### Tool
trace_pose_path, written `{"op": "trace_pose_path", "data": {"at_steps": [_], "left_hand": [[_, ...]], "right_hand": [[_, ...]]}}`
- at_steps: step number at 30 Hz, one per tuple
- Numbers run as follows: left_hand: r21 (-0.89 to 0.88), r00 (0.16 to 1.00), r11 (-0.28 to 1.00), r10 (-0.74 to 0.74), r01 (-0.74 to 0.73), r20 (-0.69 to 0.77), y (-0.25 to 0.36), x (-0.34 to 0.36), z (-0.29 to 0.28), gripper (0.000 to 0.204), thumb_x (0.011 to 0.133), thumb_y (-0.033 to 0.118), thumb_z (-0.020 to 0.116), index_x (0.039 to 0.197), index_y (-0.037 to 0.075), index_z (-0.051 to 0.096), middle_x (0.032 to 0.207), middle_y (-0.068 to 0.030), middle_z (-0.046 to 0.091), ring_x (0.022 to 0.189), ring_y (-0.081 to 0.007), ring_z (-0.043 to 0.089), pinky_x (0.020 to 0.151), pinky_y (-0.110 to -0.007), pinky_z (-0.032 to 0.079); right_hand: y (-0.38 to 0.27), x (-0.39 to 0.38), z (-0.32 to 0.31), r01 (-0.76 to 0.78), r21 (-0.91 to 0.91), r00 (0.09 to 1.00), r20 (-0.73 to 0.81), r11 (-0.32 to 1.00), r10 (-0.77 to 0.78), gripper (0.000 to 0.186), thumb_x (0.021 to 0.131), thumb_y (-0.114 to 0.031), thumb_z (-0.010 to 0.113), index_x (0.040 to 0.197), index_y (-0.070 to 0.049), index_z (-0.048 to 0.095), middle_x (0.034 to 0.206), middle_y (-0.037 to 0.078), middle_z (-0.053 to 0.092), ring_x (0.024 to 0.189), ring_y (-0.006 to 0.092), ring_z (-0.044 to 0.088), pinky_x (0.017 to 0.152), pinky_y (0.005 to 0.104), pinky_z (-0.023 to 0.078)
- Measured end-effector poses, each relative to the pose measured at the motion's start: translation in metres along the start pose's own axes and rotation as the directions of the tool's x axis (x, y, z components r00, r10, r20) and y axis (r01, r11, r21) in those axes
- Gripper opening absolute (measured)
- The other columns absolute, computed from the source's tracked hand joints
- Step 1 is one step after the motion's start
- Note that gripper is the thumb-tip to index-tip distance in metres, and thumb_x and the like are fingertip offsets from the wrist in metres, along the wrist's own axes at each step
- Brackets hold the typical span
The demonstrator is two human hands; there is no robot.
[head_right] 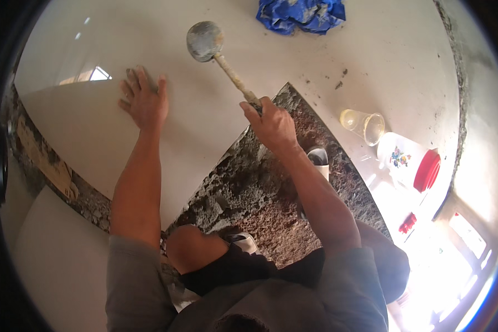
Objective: The person scoops adhesive from a bucket and spreads it on the floor with a trowel, then places a large white tile onto the adhesive and taps it with a rubber mallet to level and secure it.
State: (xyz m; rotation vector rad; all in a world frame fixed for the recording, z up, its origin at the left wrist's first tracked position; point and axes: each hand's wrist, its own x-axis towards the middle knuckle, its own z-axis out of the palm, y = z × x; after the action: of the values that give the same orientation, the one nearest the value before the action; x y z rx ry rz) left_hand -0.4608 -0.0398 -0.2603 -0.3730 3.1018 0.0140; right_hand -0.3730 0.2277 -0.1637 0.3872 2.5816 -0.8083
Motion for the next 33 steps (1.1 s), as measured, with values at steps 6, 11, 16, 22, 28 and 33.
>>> {"op": "trace_pose_path", "data": {"at_steps": [6, 11, 16, 22, 28, 33], "left_hand": [[-0.043, 0.999, 0.999, 0.019, -0.017, 0.047, -0.003, 0.000, -0.009, 0.073, 0.094, 0.061, 0.030, 0.151, 0.016, 0.020, 0.157, -0.0070, 0.020, 0.145, -0.0335, 0.008, 0.113, -0.061, 0.007], [0.010, 0.991, 0.994, 0.104, -0.105, 0.090, -0.013, -0.011, -0.013, 0.070, 0.094, 0.062, 0.031, 0.150, 0.021, 0.023, 0.156, -0.0076, 0.021, 0.145, -0.0325, 0.011, 0.112, -0.062, 0.009], [0.037, 0.995, 0.994, 0.104, -0.104, 0.004, -0.013, -0.017, -0.008, 0.067, 0.094, 0.061, 0.034, 0.149, 0.024, 0.027, 0.155, -0.0083, 0.023, 0.144, -0.0325, 0.016, 0.111, -0.063, 0.013], [0.017, 0.993, 0.993, 0.116, -0.116, -0.018, -0.014, -0.017, -0.010, 0.066, 0.094, 0.060, 0.034, 0.149, 0.024, 0.028, 0.155, -0.0097, 0.026, 0.142, -0.0342, 0.021, 0.110, -0.063, 0.015], [-0.033, 0.995, 0.994, 0.099, -0.100, -0.022, -0.014, -0.015, -0.002, 0.068, 0.092, 0.060, 0.037, 0.148, 0.023, 0.029, 0.156, -0.0110, 0.023, 0.143, -0.0336, 0.019, 0.109, -0.063, 0.014], [-0.233, 0.986, 0.958, -0.160, 0.166, 0.045, -0.006, -0.036, -0.011, 0.080, 0.086, 0.058, 0.050, 0.145, 0.007, 0.033, 0.154, -0.0163, 0.025, 0.143, -0.0344, 0.020, 0.112, -0.063, 0.009]], "right_hand": [[-0.007, -0.059, 0.010, -0.045, 0.244, 0.999, 0.018, 0.969, 0.042, 0.045, 0.091, -0.045, 0.058, 0.092, 0.000, 0.057, 0.062, 0.017, 0.060, 0.057, 0.0344, 0.063, 0.052, 0.0421, 0.049], [-0.005, -0.102, 0.020, 0.193, 0.214, 0.979, -0.111, 0.958, -0.173, 0.041, 0.091, -0.042, 0.059, 0.094, -0.001, 0.056, 0.060, 0.017, 0.059, 0.056, 0.0363, 0.062, 0.051, 0.0433, 0.048], [0.013, -0.093, 0.039, 0.209, 0.210, 0.974, -0.130, 0.955, -0.185, 0.037, 0.090, -0.036, 0.062, 0.095, -0.001, 0.055, 0.062, 0.020, 0.059, 0.060, 0.0405, 0.062, 0.051, 0.0450, 0.048], [0.005, -0.067, 0.037, 0.101, 0.157, 0.990, -0.111, 0.982, -0.084, 0.042, 0.090, -0.039, 0.061, 0.103, 0.000, 0.055, 0.066, 0.023, 0.058, 0.063, 0.0429, 0.060, 0.055, 0.0470, 0.048], [0.032, -0.023, 0.038, 0.303, -0.081, 0.949, -0.066, 0.950, -0.308, 0.047, 0.093, -0.049, 0.053, 0.096, -0.002, 0.054, 0.064, 0.023, 0.061, 0.063, 0.0392, 0.064, 0.054, 0.0488, 0.050], [0.078, -0.001, 0.041, 0.524, -0.791, 0.802, 0.333, 0.316, -0.496, 0.059, 0.089, -0.014, 0.051, 0.144, -0.006, 0.032, 0.120, 0.015, 0.055, 0.117, 0.0274, 0.051, 0.093, 0.0389, 0.047]]}}
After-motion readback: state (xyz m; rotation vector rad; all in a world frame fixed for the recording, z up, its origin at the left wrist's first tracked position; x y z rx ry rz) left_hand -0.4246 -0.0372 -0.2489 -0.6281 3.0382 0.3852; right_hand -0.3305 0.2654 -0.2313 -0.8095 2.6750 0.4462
